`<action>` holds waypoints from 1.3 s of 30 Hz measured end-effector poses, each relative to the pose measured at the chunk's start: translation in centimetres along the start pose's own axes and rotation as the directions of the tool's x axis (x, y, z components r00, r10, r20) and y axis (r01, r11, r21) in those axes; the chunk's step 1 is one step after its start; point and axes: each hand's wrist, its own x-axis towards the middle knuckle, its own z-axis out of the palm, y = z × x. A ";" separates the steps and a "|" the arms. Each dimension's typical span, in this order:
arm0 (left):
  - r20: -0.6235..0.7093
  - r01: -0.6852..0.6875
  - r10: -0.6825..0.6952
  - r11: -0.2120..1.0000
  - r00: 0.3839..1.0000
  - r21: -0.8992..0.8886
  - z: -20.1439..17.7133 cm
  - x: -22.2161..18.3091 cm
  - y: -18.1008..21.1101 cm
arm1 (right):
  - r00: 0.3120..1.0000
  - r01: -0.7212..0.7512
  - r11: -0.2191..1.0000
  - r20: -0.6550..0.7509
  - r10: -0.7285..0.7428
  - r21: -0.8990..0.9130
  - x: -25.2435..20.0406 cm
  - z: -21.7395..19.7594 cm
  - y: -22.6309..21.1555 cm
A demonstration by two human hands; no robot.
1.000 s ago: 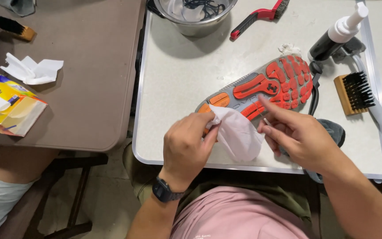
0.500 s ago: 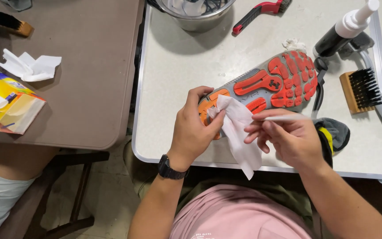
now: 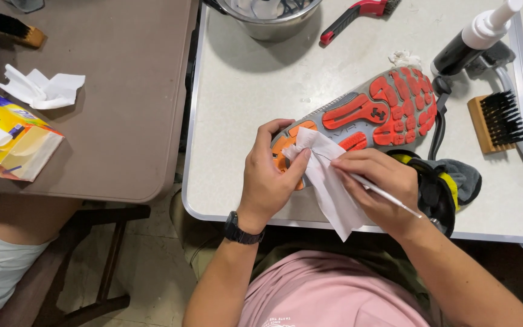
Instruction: Cleaning and preparing the sole of a running shoe for repair using brushes and cleaning agents.
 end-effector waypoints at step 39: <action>0.305 -0.237 0.149 0.932 0.940 0.273 -2.5 1.3 -3.1 | 0.996 0.089 0.975 0.001 -0.090 -0.204 0.9 1.9 -1.4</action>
